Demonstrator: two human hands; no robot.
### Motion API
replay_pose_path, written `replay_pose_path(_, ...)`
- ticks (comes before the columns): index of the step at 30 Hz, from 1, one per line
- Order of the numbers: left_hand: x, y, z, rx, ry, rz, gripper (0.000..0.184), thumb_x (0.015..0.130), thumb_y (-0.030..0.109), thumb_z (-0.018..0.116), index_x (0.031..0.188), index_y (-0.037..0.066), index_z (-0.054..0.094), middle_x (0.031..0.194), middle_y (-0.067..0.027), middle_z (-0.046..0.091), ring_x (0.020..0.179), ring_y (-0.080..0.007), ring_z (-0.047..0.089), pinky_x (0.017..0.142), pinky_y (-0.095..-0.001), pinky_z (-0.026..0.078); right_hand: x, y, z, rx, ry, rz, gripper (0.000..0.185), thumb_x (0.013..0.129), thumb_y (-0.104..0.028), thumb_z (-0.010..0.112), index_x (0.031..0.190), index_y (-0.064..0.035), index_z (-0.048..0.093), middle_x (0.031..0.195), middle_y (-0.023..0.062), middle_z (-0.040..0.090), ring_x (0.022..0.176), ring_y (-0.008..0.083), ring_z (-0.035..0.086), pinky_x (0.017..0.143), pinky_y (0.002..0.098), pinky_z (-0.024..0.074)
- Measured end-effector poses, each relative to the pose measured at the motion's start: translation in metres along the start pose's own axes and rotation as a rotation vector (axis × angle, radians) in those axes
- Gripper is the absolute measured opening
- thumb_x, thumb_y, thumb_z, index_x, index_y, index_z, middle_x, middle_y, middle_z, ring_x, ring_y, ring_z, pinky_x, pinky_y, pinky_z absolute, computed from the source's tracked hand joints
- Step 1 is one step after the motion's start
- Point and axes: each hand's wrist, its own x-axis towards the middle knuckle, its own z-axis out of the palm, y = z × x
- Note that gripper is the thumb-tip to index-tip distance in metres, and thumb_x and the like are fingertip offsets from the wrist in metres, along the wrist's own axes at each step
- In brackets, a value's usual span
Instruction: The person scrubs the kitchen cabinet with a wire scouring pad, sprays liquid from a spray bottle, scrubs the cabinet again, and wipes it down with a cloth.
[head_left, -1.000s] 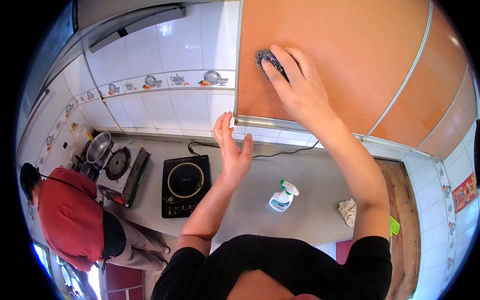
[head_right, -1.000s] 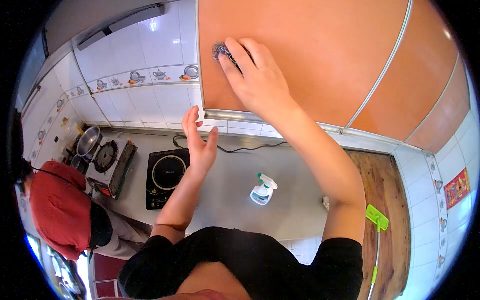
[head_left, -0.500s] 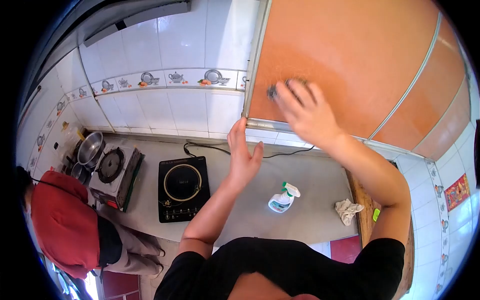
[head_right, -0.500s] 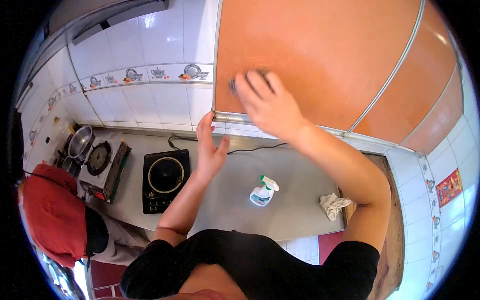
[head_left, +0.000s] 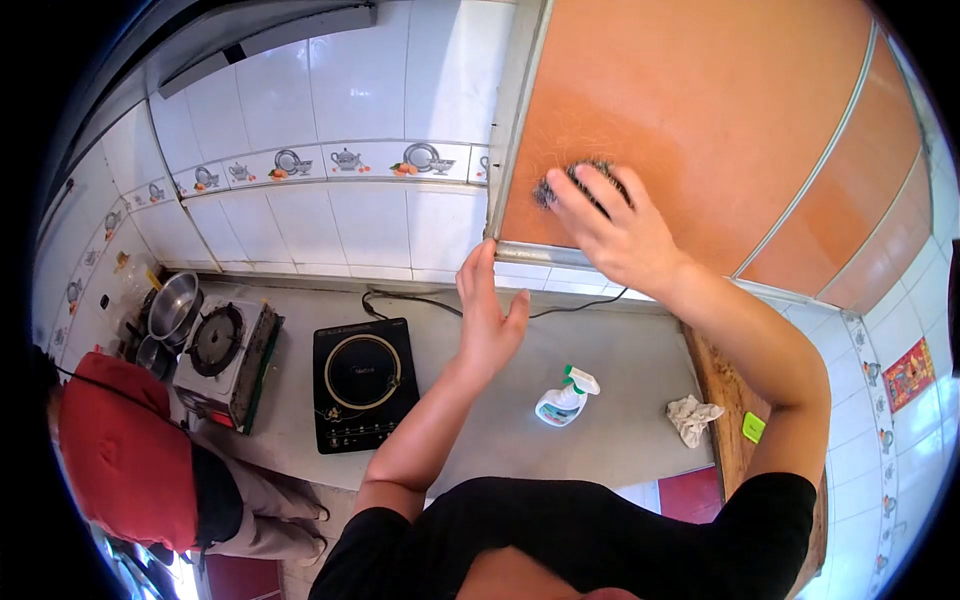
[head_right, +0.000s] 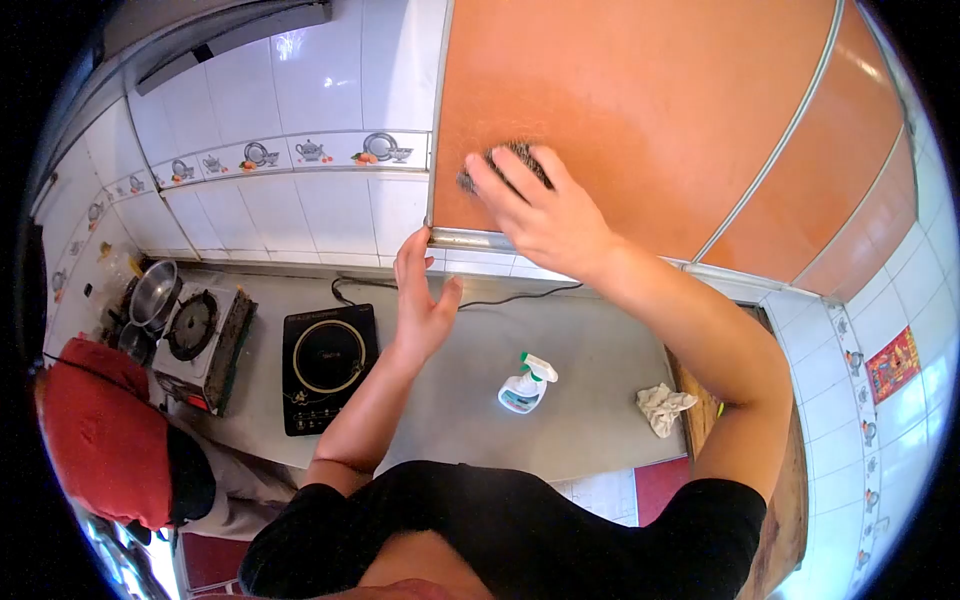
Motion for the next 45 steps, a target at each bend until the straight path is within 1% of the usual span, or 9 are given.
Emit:
replay_pose_path(4, -0.001, 0.001, 0.000, 0.012, -0.012, -0.005, 0.071, 0.080, -0.002, 0.062, 0.141, -0.007, 0.027, 0.138, -0.0267, 0.033, 0.126, -0.0435, 0.034, 0.109, -0.0471, 0.028, 0.013, 0.033, -0.009, -0.071, 0.048, 0.262, 0.039, 0.074, -0.019, 0.062, 0.111, -0.0059, 0.067, 0.141, 0.0108, 0.047, 0.121, 0.0298, 0.046, 0.099, 0.0505, 0.0380)
replay_pose_path(8, -0.001, -0.003, 0.001, 0.012, -0.007, 0.006, 0.072, 0.080, -0.002, 0.062, 0.142, -0.008, 0.026, 0.138, -0.0268, 0.033, 0.126, -0.0436, 0.033, 0.109, -0.0474, 0.028, 0.001, 0.002, 0.005, 0.022, -0.055, -0.031, 0.040, 0.074, -0.019, 0.061, 0.112, -0.0085, 0.067, 0.142, 0.0114, 0.046, 0.124, 0.0304, 0.044, 0.101, 0.0490, 0.0373)
replay_pose_path(12, -0.001, -0.002, 0.000, -0.004, -0.003, 0.012, 0.072, 0.080, -0.002, 0.062, 0.142, -0.008, 0.026, 0.138, -0.0271, 0.033, 0.126, -0.0439, 0.033, 0.109, -0.0477, 0.027, 0.022, 0.035, -0.007, 0.007, 0.023, 0.228, 0.036, 0.073, -0.018, 0.061, 0.106, -0.0059, 0.070, 0.142, 0.0113, 0.046, 0.123, 0.0302, 0.046, 0.100, 0.0495, 0.0391)
replay_pose_path(16, 0.000, -0.002, 0.000, 0.002, -0.005, 0.008, 0.072, 0.079, -0.003, 0.062, 0.142, -0.008, 0.026, 0.138, -0.0271, 0.034, 0.126, -0.0438, 0.034, 0.109, -0.0476, 0.027, 0.000, 0.003, 0.005, 0.049, -0.048, -0.002, 0.037, 0.074, -0.018, 0.062, 0.108, -0.0064, 0.069, 0.146, 0.0116, 0.042, 0.126, 0.0320, 0.045, 0.100, 0.0509, 0.0383)
replay_pose_path(28, -0.001, 0.001, -0.002, -0.022, -0.019, -0.012, 0.074, 0.078, -0.004, 0.060, 0.143, -0.007, 0.026, 0.138, -0.0268, 0.033, 0.127, -0.0431, 0.033, 0.109, -0.0476, 0.027, 0.011, 0.029, -0.009, -0.013, 0.025, 0.233, 0.032, 0.076, -0.018, 0.062, 0.105, -0.0067, 0.070, 0.142, 0.0096, 0.046, 0.122, 0.0288, 0.046, 0.100, 0.0475, 0.0398)
replay_pose_path(32, 0.000, -0.001, -0.003, 0.000, -0.022, -0.001, 0.074, 0.077, -0.005, 0.060, 0.143, -0.007, 0.026, 0.139, -0.0269, 0.033, 0.126, -0.0434, 0.033, 0.109, -0.0480, 0.027, -0.008, 0.002, 0.014, -0.016, 0.018, 0.008, 0.037, 0.075, -0.018, 0.062, 0.109, -0.0075, 0.069, 0.142, 0.0095, 0.047, 0.123, 0.0291, 0.046, 0.100, 0.0484, 0.0395)
replay_pose_path(35, 0.002, -0.001, -0.003, 0.014, -0.026, 0.016, 0.074, 0.077, -0.005, 0.060, 0.143, -0.007, 0.026, 0.139, -0.0271, 0.032, 0.126, -0.0438, 0.034, 0.109, -0.0480, 0.027, 0.006, 0.031, -0.007, -0.005, 0.037, 0.269, 0.038, 0.074, -0.018, 0.063, 0.110, -0.0062, 0.069, 0.140, 0.0098, 0.048, 0.122, 0.0291, 0.046, 0.099, 0.0466, 0.0404)
replay_pose_path(41, 0.001, -0.001, -0.003, -0.008, -0.025, -0.003, 0.075, 0.076, -0.005, 0.059, 0.142, -0.007, 0.025, 0.138, -0.0274, 0.033, 0.125, -0.0441, 0.034, 0.109, -0.0480, 0.026, 0.013, 0.012, 0.002, 0.061, 0.019, -0.018, 0.040, 0.073, -0.018, 0.063, 0.111, -0.0052, 0.068, 0.137, 0.0109, 0.048, 0.122, 0.0300, 0.044, 0.099, 0.0447, 0.0400)
replay_pose_path(45, -0.002, 0.000, 0.000, 0.022, -0.019, 0.014, 0.076, 0.075, -0.006, 0.059, 0.143, -0.007, 0.025, 0.138, -0.0270, 0.034, 0.125, -0.0434, 0.034, 0.108, -0.0468, 0.028, 0.031, 0.027, -0.005, -0.030, 0.069, 0.180, 0.037, 0.073, -0.018, 0.063, 0.106, -0.0023, 0.069, 0.136, 0.0109, 0.049, 0.122, 0.0293, 0.044, 0.099, 0.0446, 0.0400)
